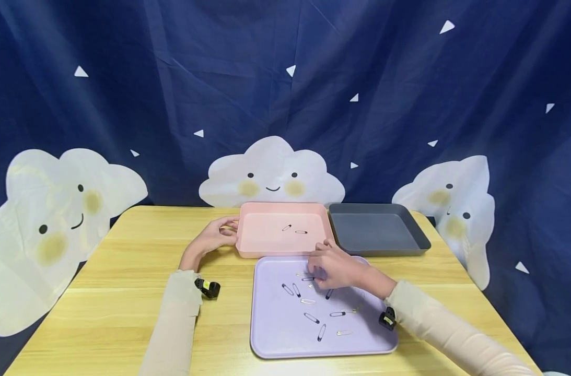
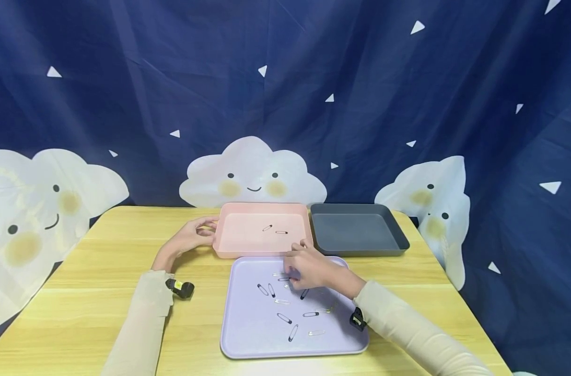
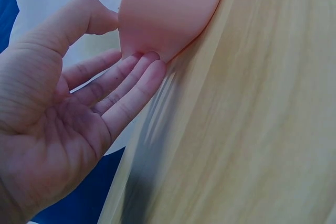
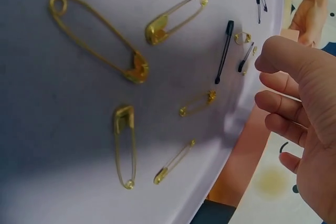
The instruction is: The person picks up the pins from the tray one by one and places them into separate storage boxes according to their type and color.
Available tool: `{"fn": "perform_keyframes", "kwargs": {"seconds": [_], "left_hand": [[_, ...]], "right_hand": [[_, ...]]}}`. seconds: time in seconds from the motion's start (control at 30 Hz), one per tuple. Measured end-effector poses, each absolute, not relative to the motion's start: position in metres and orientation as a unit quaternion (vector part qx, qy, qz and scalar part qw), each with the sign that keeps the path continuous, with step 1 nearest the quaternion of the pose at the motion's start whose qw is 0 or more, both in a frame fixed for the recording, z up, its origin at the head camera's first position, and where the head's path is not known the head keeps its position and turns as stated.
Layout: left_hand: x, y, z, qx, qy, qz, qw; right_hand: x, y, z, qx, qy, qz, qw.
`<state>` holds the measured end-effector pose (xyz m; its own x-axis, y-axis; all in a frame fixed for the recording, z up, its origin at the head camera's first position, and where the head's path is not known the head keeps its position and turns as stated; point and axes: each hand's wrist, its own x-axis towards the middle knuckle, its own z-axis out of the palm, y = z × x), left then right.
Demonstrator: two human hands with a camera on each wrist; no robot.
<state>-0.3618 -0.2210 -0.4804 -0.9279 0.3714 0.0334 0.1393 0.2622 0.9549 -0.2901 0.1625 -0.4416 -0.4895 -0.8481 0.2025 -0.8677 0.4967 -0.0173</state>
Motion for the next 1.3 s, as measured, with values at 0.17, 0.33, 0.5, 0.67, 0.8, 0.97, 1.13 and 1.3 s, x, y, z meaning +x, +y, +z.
{"fn": "perform_keyframes", "kwargs": {"seconds": [0.17,0.33,0.5,0.67,0.8,0.97,1.13,1.3], "left_hand": [[-0.362,-0.221,-0.48,0.16,0.788,0.586,0.1],[-0.362,-0.221,-0.48,0.162,0.786,0.588,0.1],[-0.362,-0.221,-0.48,0.163,0.787,0.586,0.101],[-0.361,-0.221,-0.479,0.164,0.789,0.584,0.102],[-0.36,-0.221,-0.478,0.164,0.787,0.585,0.102],[-0.36,-0.22,-0.478,0.165,0.787,0.585,0.102],[-0.36,-0.22,-0.478,0.162,0.787,0.586,0.102],[-0.36,-0.221,-0.478,0.162,0.789,0.584,0.102]], "right_hand": [[-0.29,0.161,-0.443,0.494,-0.865,0.046,0.072],[-0.29,0.159,-0.445,0.497,-0.864,0.043,0.069],[-0.291,0.157,-0.447,0.508,-0.857,0.038,0.079],[-0.291,0.156,-0.448,0.503,-0.861,0.024,0.074],[-0.292,0.154,-0.448,0.496,-0.866,0.015,0.064],[-0.292,0.153,-0.448,0.492,-0.868,0.006,0.057],[-0.293,0.153,-0.448,0.492,-0.869,0.005,0.055],[-0.292,0.152,-0.448,0.491,-0.87,0.004,0.051]]}}
